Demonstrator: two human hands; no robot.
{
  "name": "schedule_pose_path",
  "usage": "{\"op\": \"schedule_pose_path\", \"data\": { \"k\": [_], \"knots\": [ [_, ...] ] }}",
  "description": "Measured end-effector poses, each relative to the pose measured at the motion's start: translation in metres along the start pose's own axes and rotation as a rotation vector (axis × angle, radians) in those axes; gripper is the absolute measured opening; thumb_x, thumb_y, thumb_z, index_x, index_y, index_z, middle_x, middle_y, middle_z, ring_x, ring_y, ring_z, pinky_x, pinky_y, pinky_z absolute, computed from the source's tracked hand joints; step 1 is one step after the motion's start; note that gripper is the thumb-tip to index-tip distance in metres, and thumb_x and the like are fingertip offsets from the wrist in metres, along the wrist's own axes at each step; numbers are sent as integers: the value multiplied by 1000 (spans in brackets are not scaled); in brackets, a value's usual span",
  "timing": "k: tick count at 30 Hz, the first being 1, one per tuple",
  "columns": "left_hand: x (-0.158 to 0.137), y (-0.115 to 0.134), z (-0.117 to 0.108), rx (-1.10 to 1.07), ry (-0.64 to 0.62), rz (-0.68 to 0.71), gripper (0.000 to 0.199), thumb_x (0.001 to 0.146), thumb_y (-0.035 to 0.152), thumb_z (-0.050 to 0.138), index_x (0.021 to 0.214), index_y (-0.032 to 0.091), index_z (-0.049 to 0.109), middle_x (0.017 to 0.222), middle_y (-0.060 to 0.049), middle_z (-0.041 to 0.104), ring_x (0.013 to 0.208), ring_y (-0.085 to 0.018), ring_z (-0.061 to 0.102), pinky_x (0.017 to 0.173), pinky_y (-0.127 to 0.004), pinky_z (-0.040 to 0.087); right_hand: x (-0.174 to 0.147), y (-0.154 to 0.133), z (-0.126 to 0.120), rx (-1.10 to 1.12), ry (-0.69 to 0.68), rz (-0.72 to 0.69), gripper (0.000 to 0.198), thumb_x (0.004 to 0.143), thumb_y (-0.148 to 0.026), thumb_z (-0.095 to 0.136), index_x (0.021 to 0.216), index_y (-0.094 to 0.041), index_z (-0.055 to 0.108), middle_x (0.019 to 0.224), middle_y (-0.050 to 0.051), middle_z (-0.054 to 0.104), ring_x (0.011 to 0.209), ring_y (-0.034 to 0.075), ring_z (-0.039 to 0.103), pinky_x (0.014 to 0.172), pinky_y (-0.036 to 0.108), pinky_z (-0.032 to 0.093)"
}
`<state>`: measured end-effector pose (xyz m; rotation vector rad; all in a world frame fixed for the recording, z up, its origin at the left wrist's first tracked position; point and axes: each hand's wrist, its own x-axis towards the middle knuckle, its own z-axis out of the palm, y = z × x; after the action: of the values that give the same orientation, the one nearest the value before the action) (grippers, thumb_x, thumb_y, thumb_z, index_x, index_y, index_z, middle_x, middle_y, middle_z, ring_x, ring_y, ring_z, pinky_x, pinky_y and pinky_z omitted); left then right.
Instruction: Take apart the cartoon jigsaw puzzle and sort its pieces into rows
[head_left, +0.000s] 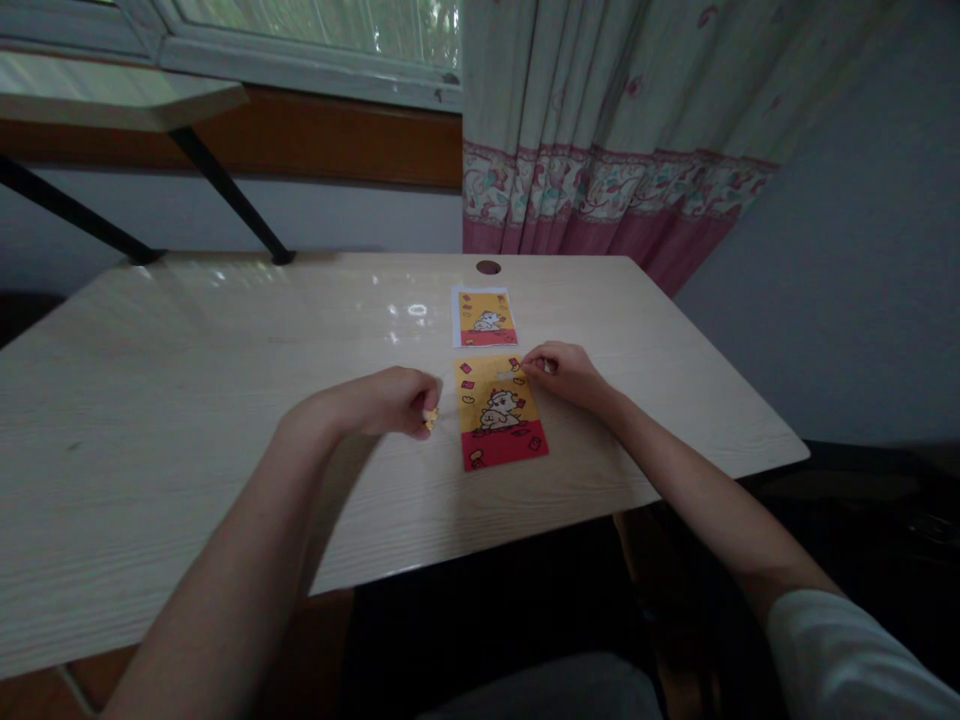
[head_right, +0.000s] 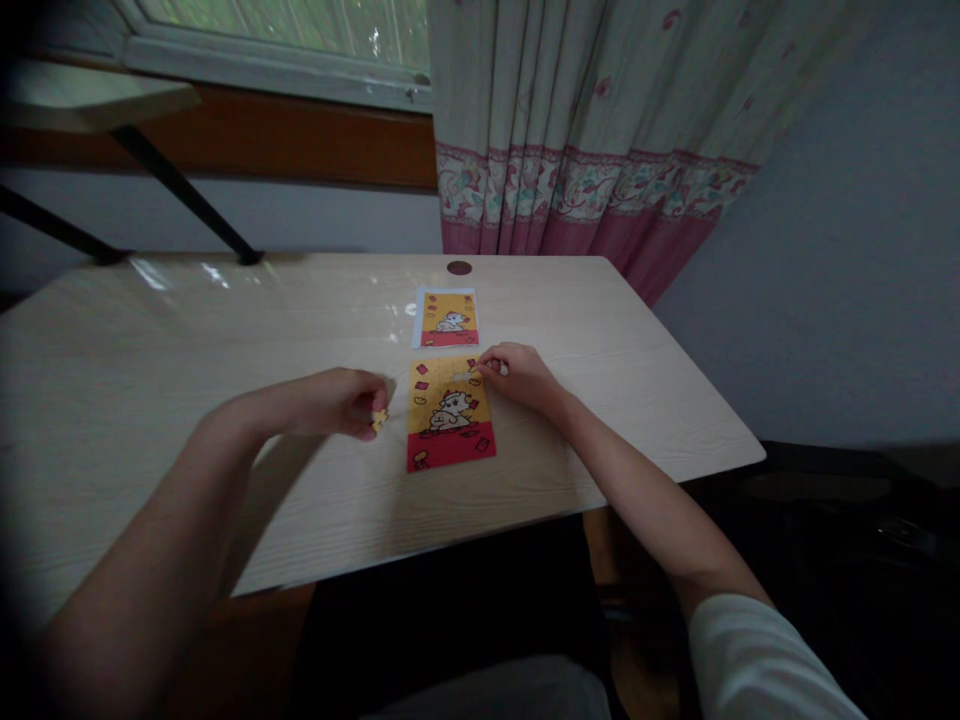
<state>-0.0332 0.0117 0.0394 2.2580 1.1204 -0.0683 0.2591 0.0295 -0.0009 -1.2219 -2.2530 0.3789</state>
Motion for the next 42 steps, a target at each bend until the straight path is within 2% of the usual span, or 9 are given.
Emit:
{"op": "schedule_pose_path", "data": {
  "k": [5,12,17,23,28,31,35,39,42],
  "knots": [
    [1,-1,1,-40,-24,74,11,63,19,57,70,18,50,62,4,52,57,-10,45,52,-21,31,0,-1,0,1,9,-6,18,81,-29,55,82,-15,67,69,2,61,57,9,44,57,22,32],
    [5,1,3,-70,17,133,8,68,22,55,74,18,53,64,3,50,58,-10,44,53,-21,33,0,-3,-1,11,10,-18,19,81,-31,55,82,-16,67,68,2,60,56,9,45,56,22,32],
    [10,18,0,-222,213,88,30,78,29,49,101,14,60,71,-2,59,60,-12,51,56,-25,39,0,-3,0,7,29,-29,18,82,-31,55,83,-17,67,68,1,60,57,9,45,57,23,33],
    [32,33,11,-591,489,44,26,78,26,54,98,10,62,89,-11,68,75,-15,61,67,-29,48,0,-11,3,18,55,-68,19,83,-30,53,82,-16,66,70,3,62,60,10,48,59,23,35],
    [41,31,19,-683,477,-38,27,79,23,53,99,8,62,88,-13,70,74,-16,63,65,-30,50,0,-14,7,60,29,-145,18,83,-28,55,85,-15,67,72,4,61,62,10,50,60,22,37],
    [41,27,23,-606,441,-36,24,77,23,53,91,8,65,82,-11,70,72,-16,62,66,-30,49,-1,-11,10,69,-40,-154,19,81,-30,57,91,-17,68,77,4,61,62,10,50,60,22,39],
    [43,24,28,-337,455,-26,21,75,23,54,85,13,69,81,-8,69,70,-16,59,65,-30,47,-2,-9,13,52,-73,-144,20,81,-31,59,93,-18,67,79,4,59,64,10,50,61,22,40],
    [46,25,33,19,500,60,25,77,27,54,94,16,70,92,-10,64,86,-21,55,81,-37,43,0,-14,9,15,-125,-173,16,81,-28,59,89,-17,67,79,4,59,69,11,52,65,23,40],
    [46,28,37,169,512,88,36,79,40,55,105,17,67,99,-12,59,92,-24,50,83,-39,40,5,-19,3,-28,-187,-174,13,81,-25,60,86,-15,66,81,5,61,75,13,53,70,24,39]
  ]
}}
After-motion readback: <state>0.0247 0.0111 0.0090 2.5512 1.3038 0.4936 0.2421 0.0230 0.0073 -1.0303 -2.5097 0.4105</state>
